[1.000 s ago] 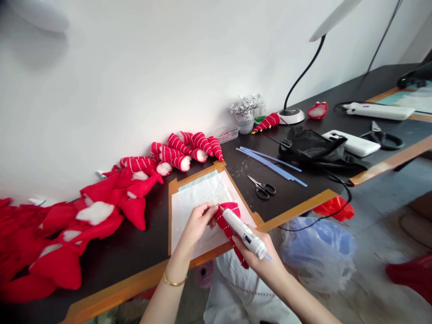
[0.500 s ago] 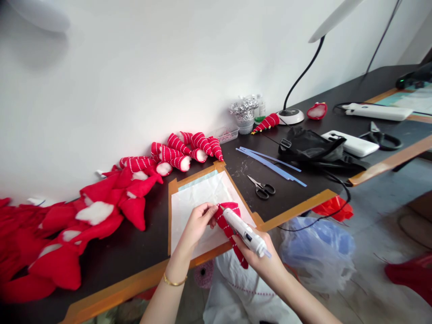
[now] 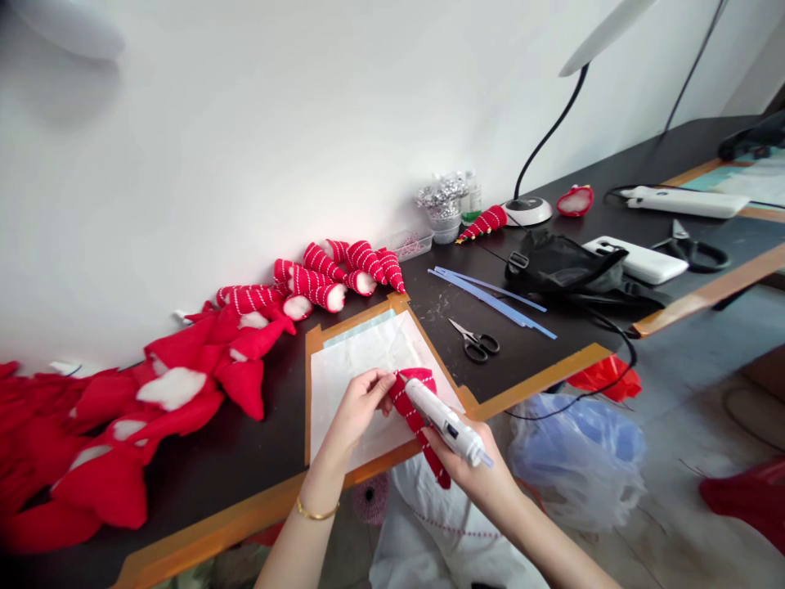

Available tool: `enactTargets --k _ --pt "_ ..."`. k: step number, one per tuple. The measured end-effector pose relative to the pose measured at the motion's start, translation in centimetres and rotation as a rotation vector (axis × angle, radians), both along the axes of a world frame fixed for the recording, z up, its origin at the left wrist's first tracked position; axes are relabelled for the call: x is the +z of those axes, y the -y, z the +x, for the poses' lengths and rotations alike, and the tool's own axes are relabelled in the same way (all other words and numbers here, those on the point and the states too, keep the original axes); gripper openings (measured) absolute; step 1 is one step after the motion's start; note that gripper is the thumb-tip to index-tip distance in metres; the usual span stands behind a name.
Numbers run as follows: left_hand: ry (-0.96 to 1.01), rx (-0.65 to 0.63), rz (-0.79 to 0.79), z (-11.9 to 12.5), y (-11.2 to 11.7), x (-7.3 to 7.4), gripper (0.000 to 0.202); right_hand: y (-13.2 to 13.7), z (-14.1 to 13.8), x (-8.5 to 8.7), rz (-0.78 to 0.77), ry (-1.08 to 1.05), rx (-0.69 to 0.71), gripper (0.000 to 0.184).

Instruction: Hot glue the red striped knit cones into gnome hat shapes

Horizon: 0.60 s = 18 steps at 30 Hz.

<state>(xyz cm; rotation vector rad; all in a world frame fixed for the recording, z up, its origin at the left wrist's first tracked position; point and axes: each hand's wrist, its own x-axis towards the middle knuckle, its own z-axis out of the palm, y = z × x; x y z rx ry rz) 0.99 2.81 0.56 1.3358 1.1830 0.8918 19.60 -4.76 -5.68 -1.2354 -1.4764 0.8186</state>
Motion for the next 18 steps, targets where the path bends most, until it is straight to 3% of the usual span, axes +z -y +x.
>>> enactTargets --k 18 --pt "0.023 0.006 -0.016 0.2 -0.04 0.22 0.04 -0.28 0.15 -0.79 0.018 0.011 -0.008 0.027"
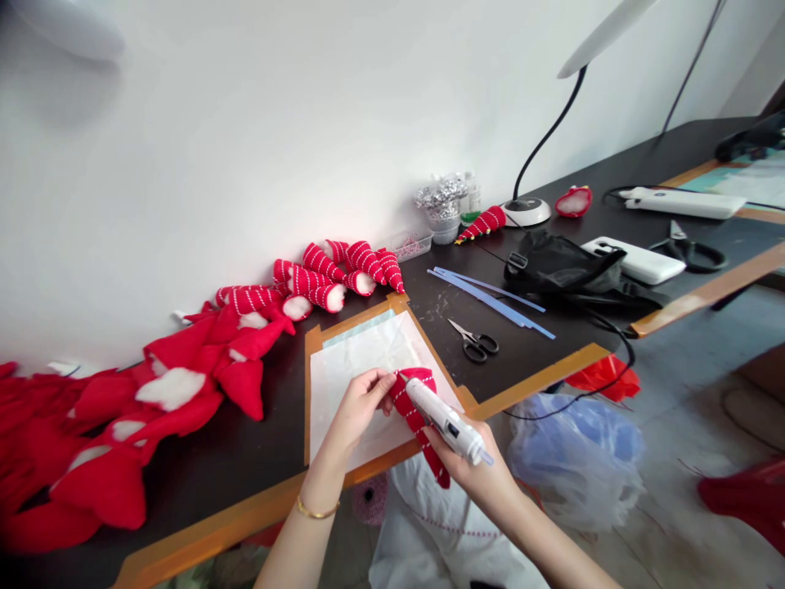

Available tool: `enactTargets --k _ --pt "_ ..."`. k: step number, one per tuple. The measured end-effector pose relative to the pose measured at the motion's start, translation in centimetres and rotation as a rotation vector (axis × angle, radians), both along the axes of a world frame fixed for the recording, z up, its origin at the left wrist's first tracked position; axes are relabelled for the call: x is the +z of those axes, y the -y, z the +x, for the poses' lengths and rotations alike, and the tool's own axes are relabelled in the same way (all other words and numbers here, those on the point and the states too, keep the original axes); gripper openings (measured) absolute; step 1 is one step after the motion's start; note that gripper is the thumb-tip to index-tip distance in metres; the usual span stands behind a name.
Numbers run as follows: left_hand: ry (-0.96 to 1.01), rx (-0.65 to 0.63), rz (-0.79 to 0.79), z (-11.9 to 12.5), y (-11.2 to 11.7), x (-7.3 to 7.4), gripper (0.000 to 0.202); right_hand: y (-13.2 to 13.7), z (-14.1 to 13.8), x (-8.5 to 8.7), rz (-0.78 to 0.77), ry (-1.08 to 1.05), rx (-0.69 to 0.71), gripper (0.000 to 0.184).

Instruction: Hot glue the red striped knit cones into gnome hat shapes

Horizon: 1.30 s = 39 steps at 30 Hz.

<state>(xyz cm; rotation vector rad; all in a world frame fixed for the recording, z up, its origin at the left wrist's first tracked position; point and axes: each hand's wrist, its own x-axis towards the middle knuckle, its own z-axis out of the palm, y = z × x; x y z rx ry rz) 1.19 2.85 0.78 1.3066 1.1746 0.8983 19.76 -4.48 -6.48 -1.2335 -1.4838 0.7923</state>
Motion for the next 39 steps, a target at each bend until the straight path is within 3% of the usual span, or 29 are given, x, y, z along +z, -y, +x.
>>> enactTargets --k 16,28,33,39 --pt "0.042 0.001 -0.053 0.1 0.4 0.9 0.03 0.2 0.1 0.6 -0.009 0.017 -0.016 0.025" --pt "0.025 0.03 -0.021 0.0 0.0 -0.7 0.03 0.6 1.0 1.6 -0.046 -0.04 0.047 0.028" --pt "0.042 0.055 -0.01 0.3 0.0 -1.0 0.031 0.3 0.9 2.7 0.007 -0.038 -0.029 0.028" --pt "0.048 0.102 0.011 0.6 0.3 -0.4 0.029 0.1 0.5 4.4 -0.186 -0.166 -0.077 0.029"
